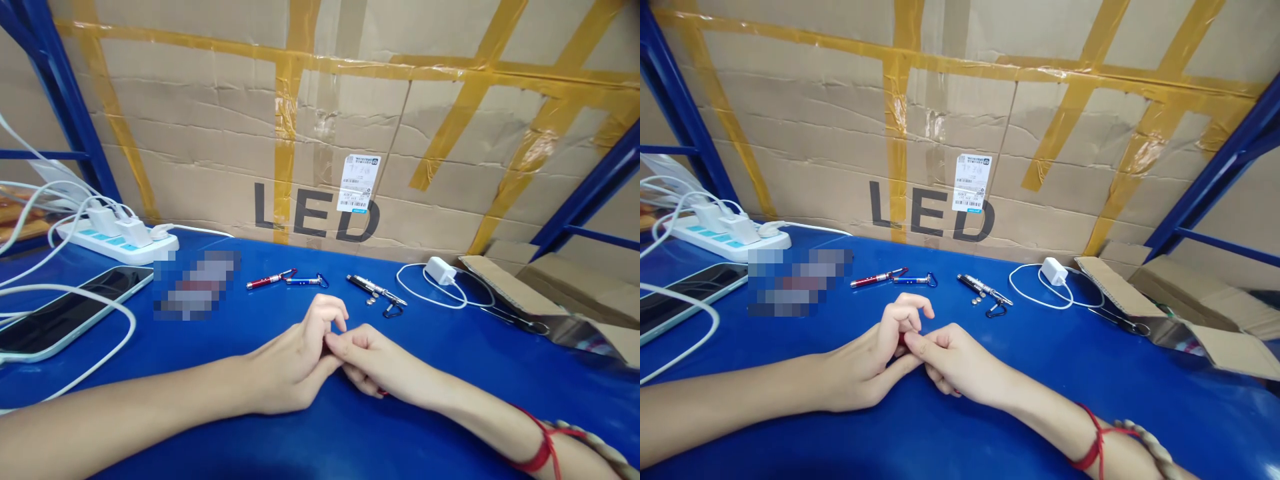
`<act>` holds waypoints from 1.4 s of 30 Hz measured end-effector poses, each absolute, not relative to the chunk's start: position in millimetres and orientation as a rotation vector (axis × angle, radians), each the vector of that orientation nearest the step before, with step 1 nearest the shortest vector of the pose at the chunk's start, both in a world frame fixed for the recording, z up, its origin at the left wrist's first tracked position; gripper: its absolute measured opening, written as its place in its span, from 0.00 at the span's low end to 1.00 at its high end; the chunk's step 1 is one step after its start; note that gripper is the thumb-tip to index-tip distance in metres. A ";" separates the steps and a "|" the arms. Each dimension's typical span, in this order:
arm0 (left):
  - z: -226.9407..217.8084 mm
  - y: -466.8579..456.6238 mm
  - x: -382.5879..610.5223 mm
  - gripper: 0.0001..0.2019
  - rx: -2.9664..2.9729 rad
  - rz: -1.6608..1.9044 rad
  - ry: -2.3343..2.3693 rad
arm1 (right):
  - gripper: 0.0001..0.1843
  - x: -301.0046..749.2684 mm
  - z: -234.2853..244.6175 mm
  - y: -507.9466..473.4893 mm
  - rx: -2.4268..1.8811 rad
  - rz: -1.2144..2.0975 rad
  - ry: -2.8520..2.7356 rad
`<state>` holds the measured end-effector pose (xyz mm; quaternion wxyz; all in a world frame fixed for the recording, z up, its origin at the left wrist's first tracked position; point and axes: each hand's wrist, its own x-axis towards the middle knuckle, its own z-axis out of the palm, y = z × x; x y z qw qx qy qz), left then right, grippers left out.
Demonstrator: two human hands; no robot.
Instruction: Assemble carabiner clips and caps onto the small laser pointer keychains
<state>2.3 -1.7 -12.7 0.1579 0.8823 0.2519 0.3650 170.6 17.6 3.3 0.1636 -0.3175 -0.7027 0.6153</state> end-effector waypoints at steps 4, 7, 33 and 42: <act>-8.9 -3.6 1.5 0.13 2.447 0.937 0.685 | 0.29 172.9 4.4 19.2 -0.920 1.664 -2.103; -7.3 -6.1 0.0 0.17 2.403 0.906 0.623 | 0.28 173.3 3.1 20.3 -0.912 1.710 -2.075; -9.1 11.4 1.1 0.10 1.676 1.159 0.963 | 0.26 178.2 4.2 34.7 -0.882 1.822 -2.010; -6.6 10.5 1.6 0.12 1.632 1.195 0.933 | 0.29 177.3 8.5 32.4 -0.990 1.835 -1.996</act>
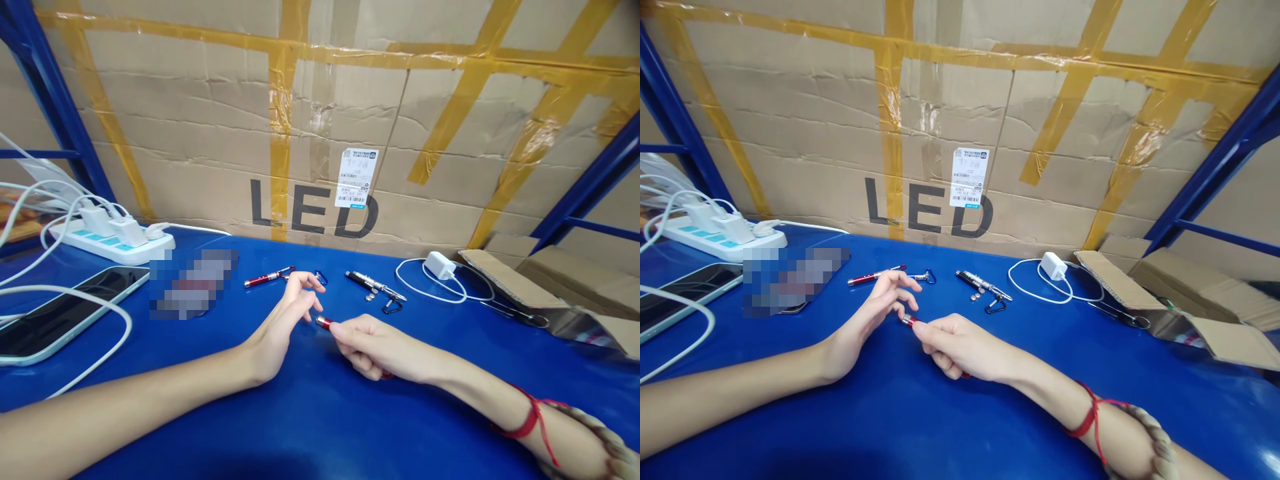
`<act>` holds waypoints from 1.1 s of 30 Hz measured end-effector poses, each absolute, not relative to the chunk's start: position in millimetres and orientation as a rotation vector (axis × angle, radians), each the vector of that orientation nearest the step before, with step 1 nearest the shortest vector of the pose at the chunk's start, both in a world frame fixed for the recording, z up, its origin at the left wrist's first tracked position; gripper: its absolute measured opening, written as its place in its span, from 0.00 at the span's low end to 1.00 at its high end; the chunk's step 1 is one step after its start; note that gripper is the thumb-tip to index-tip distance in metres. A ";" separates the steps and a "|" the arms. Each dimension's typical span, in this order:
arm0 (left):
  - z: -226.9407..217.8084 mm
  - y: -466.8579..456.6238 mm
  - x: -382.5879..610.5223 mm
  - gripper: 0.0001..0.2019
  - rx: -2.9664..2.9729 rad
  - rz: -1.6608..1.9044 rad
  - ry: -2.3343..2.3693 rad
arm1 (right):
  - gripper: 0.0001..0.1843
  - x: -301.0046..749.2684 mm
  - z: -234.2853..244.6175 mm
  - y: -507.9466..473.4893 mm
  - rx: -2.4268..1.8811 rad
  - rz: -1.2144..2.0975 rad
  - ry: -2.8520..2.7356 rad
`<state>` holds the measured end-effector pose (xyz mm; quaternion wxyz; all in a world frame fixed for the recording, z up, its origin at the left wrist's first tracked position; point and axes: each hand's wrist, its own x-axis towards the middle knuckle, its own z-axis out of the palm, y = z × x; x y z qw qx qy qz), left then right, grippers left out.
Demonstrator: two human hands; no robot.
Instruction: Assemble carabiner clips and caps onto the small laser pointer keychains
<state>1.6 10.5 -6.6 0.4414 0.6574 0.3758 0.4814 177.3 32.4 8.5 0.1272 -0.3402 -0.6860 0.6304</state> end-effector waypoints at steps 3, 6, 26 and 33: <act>-7.3 10.7 1.5 0.12 1.622 1.199 0.928 | 0.30 177.5 8.4 32.1 -0.979 1.843 -1.997; -8.2 11.2 1.9 0.11 1.617 1.204 0.910 | 0.30 180.3 8.6 34.2 -0.960 1.801 -2.060; -8.0 11.7 0.4 0.09 1.680 1.193 0.906 | 0.30 192.1 12.8 38.9 -0.864 1.465 -2.346; -6.2 10.0 0.1 0.10 1.691 1.175 0.907 | 0.31 191.2 12.5 37.8 -0.890 1.472 -2.341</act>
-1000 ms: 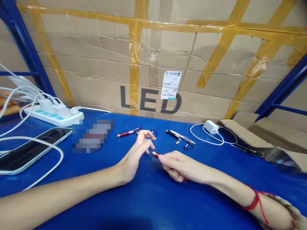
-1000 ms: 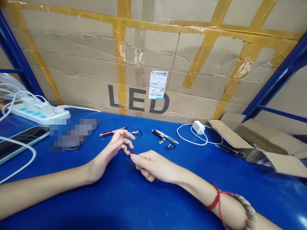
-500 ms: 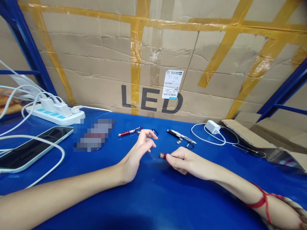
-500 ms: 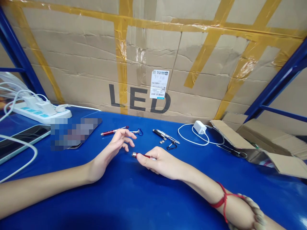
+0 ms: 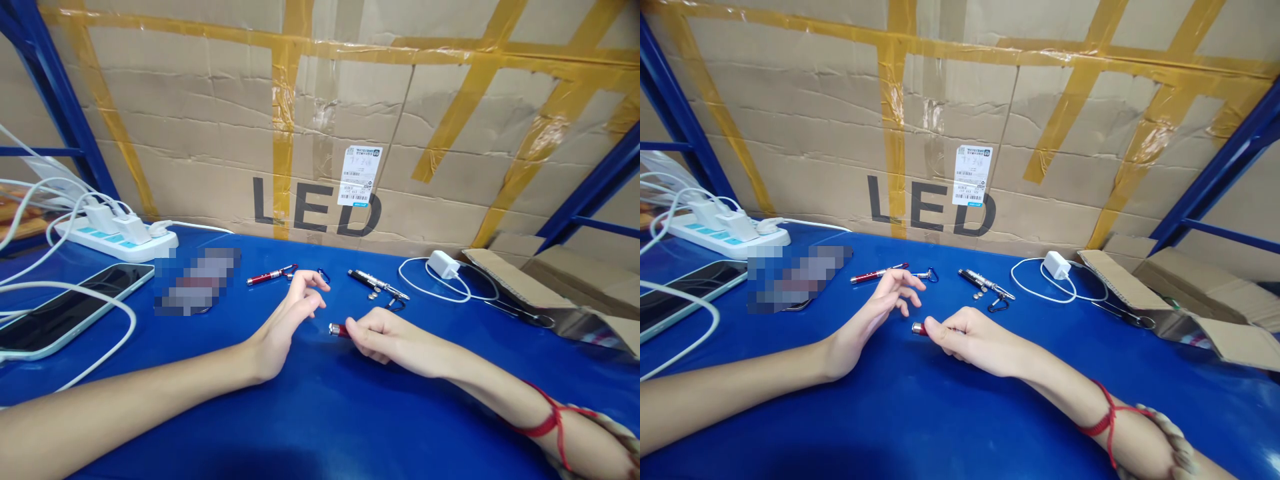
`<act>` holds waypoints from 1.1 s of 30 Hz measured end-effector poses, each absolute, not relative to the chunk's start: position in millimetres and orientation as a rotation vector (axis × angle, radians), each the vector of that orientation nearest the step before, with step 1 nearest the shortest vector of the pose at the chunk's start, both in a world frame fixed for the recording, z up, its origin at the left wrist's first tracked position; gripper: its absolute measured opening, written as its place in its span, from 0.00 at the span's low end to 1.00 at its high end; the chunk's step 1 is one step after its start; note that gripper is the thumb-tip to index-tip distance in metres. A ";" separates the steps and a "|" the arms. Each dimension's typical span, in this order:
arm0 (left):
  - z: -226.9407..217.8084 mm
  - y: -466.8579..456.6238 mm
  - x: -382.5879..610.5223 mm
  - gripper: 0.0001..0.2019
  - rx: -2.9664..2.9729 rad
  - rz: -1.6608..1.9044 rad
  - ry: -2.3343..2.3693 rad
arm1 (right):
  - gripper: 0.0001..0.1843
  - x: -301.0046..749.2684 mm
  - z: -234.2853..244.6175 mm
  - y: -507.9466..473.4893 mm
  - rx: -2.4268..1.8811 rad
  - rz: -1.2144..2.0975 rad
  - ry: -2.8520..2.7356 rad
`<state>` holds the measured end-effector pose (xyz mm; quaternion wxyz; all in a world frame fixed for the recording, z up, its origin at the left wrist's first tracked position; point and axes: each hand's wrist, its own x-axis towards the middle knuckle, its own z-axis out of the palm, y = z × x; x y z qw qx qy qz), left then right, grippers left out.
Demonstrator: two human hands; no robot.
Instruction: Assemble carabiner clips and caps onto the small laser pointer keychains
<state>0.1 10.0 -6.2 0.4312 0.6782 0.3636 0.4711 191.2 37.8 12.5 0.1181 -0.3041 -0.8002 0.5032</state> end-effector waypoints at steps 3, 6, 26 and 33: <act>-6.3 9.8 -0.1 0.10 1.693 1.173 0.901 | 0.31 190.8 12.8 38.2 -0.903 1.420 -2.388; -6.8 10.4 0.1 0.10 1.697 1.172 0.895 | 0.31 190.8 14.1 38.5 -0.916 1.367 -2.444; -6.9 10.5 0.4 0.10 1.693 1.158 0.909 | 0.32 190.3 14.7 37.2 -0.942 1.375 -2.438; -7.0 11.3 0.3 0.10 1.688 1.151 0.908 | 0.32 190.4 14.2 39.0 -0.907 1.371 -2.450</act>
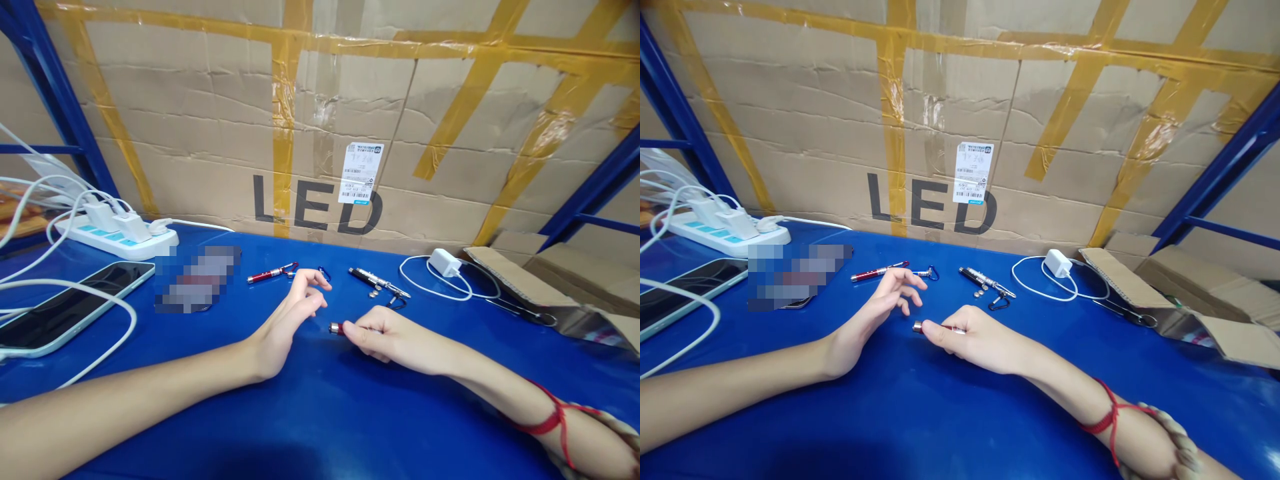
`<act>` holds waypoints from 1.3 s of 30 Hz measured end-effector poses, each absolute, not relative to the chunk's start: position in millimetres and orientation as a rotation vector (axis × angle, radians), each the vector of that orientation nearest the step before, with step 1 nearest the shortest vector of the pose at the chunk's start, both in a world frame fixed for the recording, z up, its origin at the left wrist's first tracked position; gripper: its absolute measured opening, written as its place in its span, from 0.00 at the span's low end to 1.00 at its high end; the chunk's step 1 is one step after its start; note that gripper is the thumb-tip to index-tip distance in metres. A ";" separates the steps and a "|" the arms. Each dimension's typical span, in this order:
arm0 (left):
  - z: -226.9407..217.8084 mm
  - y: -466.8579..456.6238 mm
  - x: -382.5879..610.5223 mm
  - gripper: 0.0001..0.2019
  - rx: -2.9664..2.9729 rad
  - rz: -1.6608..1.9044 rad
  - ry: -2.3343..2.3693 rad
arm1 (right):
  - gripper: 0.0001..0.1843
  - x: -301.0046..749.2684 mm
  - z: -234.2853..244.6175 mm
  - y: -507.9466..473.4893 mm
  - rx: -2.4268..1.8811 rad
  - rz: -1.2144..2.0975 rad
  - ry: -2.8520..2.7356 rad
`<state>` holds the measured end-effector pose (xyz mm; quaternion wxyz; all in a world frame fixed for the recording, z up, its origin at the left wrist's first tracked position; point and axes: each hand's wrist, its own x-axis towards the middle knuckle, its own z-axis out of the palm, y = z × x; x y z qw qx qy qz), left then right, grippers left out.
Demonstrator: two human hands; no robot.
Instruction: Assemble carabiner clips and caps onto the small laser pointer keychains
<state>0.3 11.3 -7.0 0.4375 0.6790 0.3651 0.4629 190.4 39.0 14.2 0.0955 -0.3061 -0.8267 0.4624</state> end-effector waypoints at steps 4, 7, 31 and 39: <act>-5.2 9.3 0.5 0.10 1.685 1.152 0.910 | 0.32 190.5 13.6 39.6 -0.914 1.382 -2.433; -8.2 12.7 -0.1 0.10 1.686 1.156 0.909 | 0.32 190.6 13.8 39.4 -0.941 1.390 -2.424; -12.9 16.7 -1.3 0.10 1.720 1.150 0.881 | 0.31 192.0 14.1 39.5 -0.988 1.392 -2.434; -24.4 30.5 -5.3 0.10 1.749 1.160 0.844 | 0.31 191.6 14.7 39.3 -0.981 1.383 -2.448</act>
